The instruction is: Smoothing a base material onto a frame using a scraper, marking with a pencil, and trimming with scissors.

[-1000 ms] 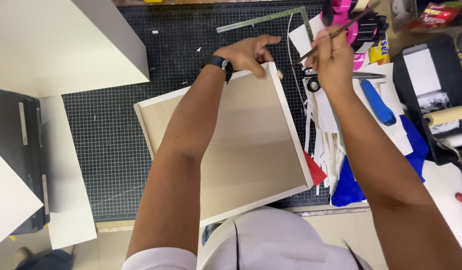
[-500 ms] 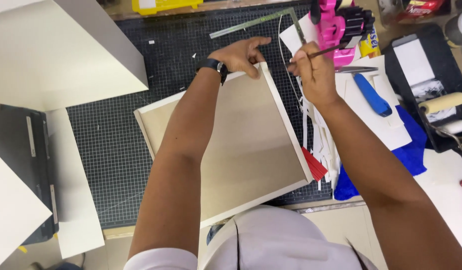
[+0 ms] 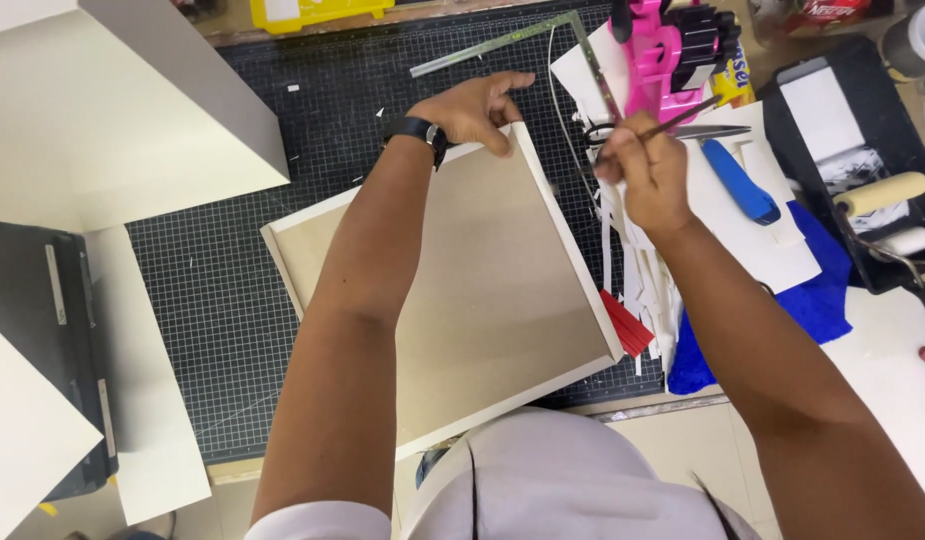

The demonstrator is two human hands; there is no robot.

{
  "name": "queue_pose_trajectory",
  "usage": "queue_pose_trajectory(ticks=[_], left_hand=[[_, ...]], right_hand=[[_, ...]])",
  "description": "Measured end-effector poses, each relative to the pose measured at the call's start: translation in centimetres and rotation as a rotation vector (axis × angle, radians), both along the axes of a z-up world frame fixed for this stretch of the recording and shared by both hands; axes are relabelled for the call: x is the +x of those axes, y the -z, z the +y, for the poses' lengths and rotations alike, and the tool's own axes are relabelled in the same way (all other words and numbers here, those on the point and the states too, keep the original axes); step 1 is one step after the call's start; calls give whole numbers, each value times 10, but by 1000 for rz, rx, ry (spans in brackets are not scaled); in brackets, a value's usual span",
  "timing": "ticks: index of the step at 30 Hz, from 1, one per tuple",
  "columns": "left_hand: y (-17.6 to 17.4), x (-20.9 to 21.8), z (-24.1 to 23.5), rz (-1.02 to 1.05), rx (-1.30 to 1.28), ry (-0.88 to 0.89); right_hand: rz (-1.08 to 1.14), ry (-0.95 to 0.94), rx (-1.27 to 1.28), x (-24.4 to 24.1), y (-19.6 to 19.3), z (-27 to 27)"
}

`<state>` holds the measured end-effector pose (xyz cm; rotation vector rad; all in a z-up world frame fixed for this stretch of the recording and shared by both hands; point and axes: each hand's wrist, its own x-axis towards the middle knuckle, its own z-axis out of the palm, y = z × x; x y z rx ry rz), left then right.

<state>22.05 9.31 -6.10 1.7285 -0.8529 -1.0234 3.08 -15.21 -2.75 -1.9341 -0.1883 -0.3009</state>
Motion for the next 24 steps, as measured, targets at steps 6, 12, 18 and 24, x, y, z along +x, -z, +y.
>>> queue_pose_trajectory(ticks=[6, 12, 18, 24], left_hand=[[-12, -6, -2, -172, 67, 0], [-19, -11, -5, -245, 145, -38], [-37, -19, -11, -293, 255, -55], [-60, -26, -15, -318, 375, -12]], right_hand=[[-48, -47, -15, -16, -7, -1], [-100, 1, 145, -14, -7, 3], [-45, -41, -43, -16, -10, 7], [-94, -45, -107, -17, -8, 19]])
